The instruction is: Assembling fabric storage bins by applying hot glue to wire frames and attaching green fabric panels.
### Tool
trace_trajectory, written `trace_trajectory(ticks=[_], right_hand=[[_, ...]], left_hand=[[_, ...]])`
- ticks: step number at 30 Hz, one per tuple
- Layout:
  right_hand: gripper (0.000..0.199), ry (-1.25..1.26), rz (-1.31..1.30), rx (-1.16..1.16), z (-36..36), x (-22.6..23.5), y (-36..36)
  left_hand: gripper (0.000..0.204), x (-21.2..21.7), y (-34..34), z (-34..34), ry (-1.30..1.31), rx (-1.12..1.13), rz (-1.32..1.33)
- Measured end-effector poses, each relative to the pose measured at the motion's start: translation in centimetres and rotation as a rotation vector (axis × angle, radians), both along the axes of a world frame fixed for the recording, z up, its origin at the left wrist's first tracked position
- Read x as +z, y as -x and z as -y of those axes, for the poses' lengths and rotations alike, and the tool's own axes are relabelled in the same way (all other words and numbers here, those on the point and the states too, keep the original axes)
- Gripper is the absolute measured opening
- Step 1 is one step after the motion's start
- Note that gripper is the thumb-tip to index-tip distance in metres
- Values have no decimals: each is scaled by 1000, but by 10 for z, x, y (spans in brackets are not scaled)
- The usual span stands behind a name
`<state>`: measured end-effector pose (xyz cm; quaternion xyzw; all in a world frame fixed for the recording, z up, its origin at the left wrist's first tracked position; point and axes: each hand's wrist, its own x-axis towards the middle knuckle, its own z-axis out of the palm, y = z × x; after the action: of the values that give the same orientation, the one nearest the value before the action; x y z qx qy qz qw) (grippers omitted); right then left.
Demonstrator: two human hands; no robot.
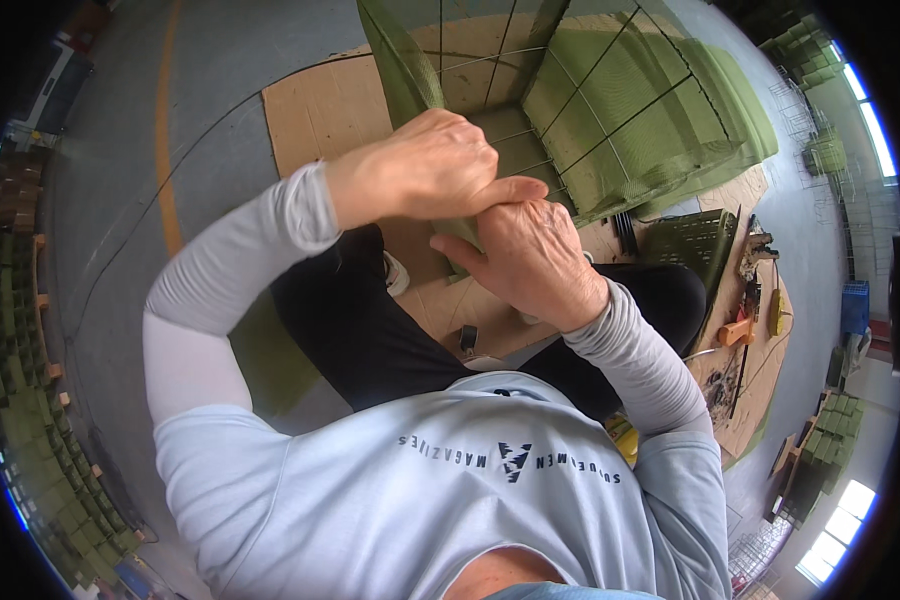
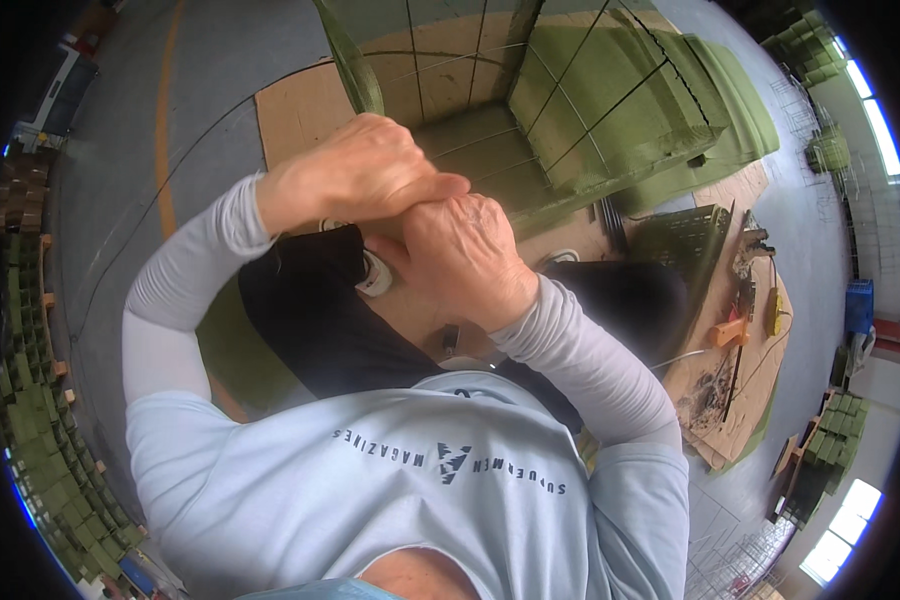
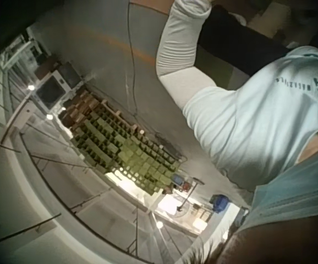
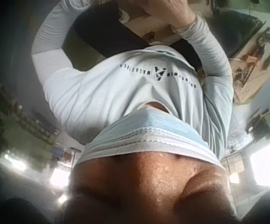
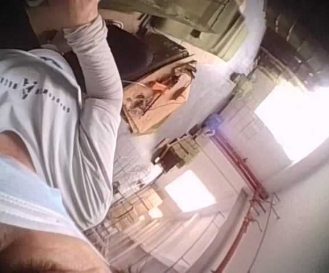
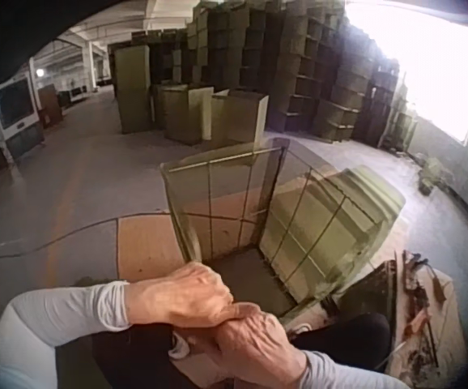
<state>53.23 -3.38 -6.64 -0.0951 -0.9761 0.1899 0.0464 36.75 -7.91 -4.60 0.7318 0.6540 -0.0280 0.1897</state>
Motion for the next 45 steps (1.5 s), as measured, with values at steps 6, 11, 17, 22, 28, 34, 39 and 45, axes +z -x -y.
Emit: trace_trajectory(ticks=[6, 11, 17, 22, 28, 34, 39, 45], right_hand=[[73, 3, 178, -47, -3, 10, 8], [57, 77, -489, -147, -25, 1, -19], [41, -431, -497, 68, -4, -33, -31], [31, -159, -321, 96, -9, -18, -28], [47, -106, -115, 111, -19, -11, -19], [29, -136, -646, 19, -7, -20, -20], [13, -243, -564, 35, 0, -34, -12], [24, -66, -373, 49, -9, -26, -18]], left_hand=[[98, 5, 16, -41, 297, 212, 480], [56, 7, 41, 11, -777, 310, 760], [35, -48, 16, 52, -971, -16, 171], [52, -54, 21, 35, -845, -99, 143], [53, 6, -4, 1, 117, -71, -343], [44, -32, 38, 27, -654, -116, 423], [43, -48, 5, 56, -883, -105, 366], [45, -50, 4, 40, -832, -150, 398]])
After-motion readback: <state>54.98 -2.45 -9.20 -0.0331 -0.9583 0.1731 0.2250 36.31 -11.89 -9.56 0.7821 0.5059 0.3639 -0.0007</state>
